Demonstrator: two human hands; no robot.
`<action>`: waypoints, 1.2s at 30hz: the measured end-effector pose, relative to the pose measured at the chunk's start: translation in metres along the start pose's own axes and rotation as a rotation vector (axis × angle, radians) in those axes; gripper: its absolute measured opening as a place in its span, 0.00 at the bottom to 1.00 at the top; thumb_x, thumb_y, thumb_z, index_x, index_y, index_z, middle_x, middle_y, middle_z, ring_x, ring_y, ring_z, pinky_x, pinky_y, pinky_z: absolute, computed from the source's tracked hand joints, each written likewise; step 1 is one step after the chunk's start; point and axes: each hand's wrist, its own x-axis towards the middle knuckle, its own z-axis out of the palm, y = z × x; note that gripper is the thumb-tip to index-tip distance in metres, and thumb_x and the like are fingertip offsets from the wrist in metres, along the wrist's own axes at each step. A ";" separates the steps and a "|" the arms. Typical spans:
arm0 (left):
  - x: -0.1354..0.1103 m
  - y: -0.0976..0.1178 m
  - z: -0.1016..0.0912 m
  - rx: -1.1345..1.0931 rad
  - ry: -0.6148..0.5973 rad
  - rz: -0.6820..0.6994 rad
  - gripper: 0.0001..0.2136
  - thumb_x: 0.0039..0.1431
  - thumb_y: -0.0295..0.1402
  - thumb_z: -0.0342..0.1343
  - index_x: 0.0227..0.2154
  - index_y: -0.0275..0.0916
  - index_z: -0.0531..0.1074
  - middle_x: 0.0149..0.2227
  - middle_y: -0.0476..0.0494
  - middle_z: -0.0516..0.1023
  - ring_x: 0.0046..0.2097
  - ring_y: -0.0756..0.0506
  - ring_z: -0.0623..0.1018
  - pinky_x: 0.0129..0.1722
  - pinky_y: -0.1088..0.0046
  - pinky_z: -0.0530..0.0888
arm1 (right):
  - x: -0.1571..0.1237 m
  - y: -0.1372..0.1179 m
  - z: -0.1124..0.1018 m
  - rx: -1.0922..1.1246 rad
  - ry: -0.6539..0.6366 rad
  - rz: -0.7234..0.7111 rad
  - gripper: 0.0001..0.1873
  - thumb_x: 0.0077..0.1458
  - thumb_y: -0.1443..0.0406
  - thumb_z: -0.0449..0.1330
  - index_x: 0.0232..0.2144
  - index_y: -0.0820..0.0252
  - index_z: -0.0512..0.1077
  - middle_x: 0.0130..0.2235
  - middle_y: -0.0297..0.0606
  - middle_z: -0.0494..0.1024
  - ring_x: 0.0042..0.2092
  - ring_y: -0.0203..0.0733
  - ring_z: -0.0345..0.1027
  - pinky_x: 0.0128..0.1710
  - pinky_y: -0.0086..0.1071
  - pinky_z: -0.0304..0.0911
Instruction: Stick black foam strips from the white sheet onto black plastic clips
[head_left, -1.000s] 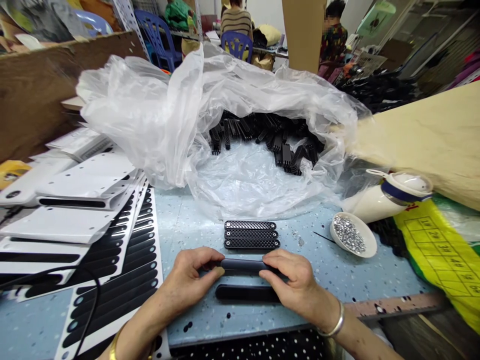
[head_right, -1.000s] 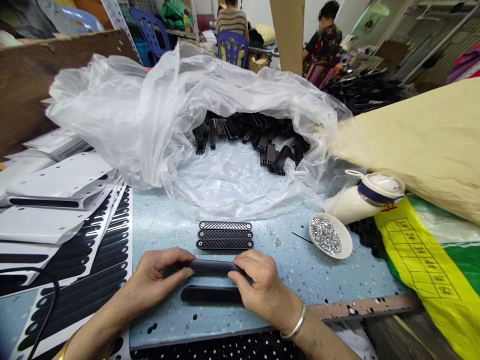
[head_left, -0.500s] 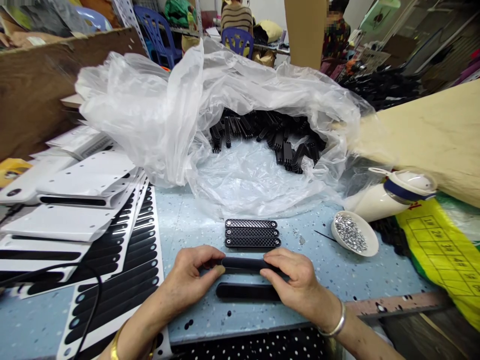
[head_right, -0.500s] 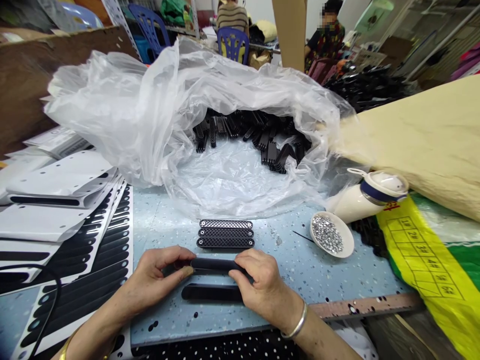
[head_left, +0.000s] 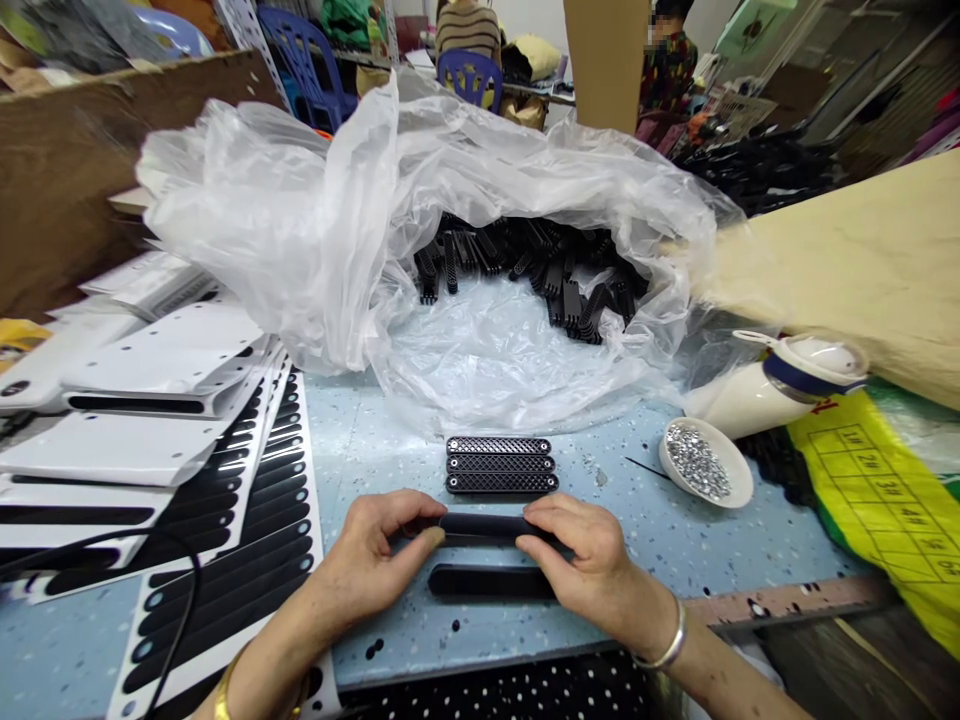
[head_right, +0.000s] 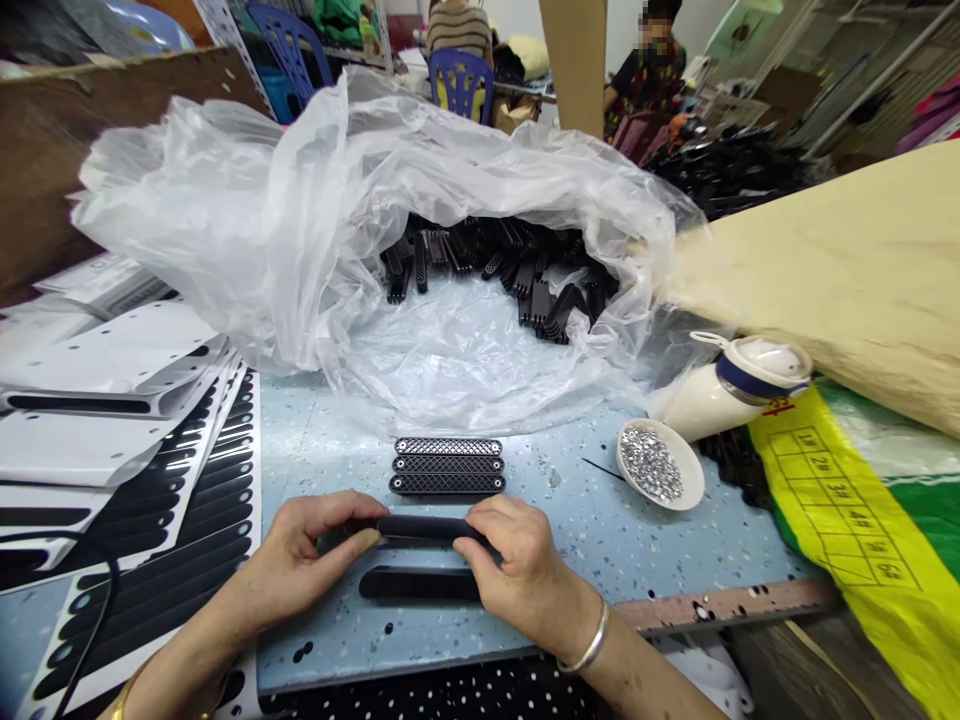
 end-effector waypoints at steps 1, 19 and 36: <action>0.000 0.001 0.000 -0.005 -0.002 0.000 0.11 0.58 0.34 0.53 0.36 0.35 0.78 0.33 0.43 0.83 0.36 0.43 0.80 0.38 0.67 0.75 | 0.000 0.000 0.000 0.000 -0.001 0.000 0.07 0.53 0.74 0.62 0.36 0.66 0.78 0.32 0.45 0.79 0.32 0.43 0.73 0.31 0.34 0.70; 0.010 0.007 0.002 -0.065 0.036 -0.072 0.10 0.56 0.36 0.55 0.25 0.37 0.78 0.25 0.47 0.81 0.29 0.46 0.78 0.31 0.72 0.72 | 0.002 -0.001 0.000 -0.033 0.011 -0.012 0.06 0.56 0.71 0.62 0.35 0.63 0.79 0.32 0.44 0.80 0.32 0.42 0.74 0.31 0.35 0.71; 0.012 0.004 0.001 -0.083 0.039 -0.044 0.10 0.54 0.37 0.56 0.24 0.39 0.78 0.26 0.47 0.82 0.30 0.45 0.79 0.33 0.72 0.73 | -0.005 0.012 -0.004 0.097 0.026 0.037 0.09 0.56 0.67 0.65 0.41 0.59 0.81 0.36 0.43 0.83 0.36 0.43 0.78 0.36 0.36 0.76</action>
